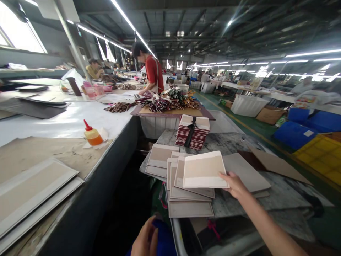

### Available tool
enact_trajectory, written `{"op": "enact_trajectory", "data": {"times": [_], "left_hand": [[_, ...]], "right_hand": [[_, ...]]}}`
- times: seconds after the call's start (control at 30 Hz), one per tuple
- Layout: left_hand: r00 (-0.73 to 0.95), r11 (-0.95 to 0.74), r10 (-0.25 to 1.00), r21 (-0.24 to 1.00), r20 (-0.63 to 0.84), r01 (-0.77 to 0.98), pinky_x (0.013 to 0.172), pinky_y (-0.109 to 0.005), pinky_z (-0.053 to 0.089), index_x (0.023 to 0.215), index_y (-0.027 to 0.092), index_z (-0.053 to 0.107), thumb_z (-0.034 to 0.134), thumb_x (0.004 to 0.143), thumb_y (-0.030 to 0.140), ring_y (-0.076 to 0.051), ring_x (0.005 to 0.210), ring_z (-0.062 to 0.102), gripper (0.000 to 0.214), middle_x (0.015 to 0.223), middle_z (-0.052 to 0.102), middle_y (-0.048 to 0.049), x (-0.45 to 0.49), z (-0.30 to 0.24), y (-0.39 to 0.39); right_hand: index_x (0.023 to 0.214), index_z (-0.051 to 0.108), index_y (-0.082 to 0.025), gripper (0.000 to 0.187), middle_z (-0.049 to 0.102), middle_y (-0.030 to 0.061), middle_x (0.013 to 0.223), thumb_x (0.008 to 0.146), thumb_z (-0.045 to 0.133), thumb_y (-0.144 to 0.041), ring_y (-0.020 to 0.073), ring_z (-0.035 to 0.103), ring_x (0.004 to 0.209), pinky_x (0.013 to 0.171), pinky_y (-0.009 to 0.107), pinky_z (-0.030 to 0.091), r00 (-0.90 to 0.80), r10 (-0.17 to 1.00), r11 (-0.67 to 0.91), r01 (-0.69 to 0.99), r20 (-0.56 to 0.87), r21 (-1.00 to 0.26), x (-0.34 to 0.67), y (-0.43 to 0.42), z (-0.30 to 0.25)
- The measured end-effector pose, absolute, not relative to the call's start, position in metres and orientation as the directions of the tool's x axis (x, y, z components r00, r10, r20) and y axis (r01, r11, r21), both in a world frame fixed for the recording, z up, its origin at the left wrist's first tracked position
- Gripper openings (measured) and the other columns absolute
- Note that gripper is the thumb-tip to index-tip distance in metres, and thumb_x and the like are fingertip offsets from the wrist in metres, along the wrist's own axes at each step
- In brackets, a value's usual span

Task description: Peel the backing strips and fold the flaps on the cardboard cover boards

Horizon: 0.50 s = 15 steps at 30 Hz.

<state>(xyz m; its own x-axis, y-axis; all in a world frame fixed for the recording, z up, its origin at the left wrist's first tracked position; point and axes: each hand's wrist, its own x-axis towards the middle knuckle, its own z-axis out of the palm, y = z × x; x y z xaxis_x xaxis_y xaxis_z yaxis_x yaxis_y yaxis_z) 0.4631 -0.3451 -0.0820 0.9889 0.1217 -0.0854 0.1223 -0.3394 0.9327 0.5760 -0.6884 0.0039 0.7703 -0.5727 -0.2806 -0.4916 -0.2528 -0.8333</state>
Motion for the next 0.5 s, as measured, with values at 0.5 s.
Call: {"op": "enact_trajectory", "data": {"times": [0.5], "left_hand": [[0.887, -0.552, -0.048, 0.752, -0.459, 0.360, 0.087, -0.033, 0.042, 0.119, -0.002, 0.047, 0.046, 0.079, 0.017, -0.025, 0.102, 0.058, 0.044, 0.105, 0.063, -0.0239, 0.654, -0.079, -0.454]], "right_hand": [[0.092, 0.050, -0.014, 0.017, 0.065, 0.0163, 0.084, 0.078, 0.042, -0.013, 0.0283, 0.064, 0.078, 0.059, 0.031, 0.039, 0.944, -0.256, -0.967, -0.254, -0.209, 0.037, 0.630, -0.574, 0.072]]}}
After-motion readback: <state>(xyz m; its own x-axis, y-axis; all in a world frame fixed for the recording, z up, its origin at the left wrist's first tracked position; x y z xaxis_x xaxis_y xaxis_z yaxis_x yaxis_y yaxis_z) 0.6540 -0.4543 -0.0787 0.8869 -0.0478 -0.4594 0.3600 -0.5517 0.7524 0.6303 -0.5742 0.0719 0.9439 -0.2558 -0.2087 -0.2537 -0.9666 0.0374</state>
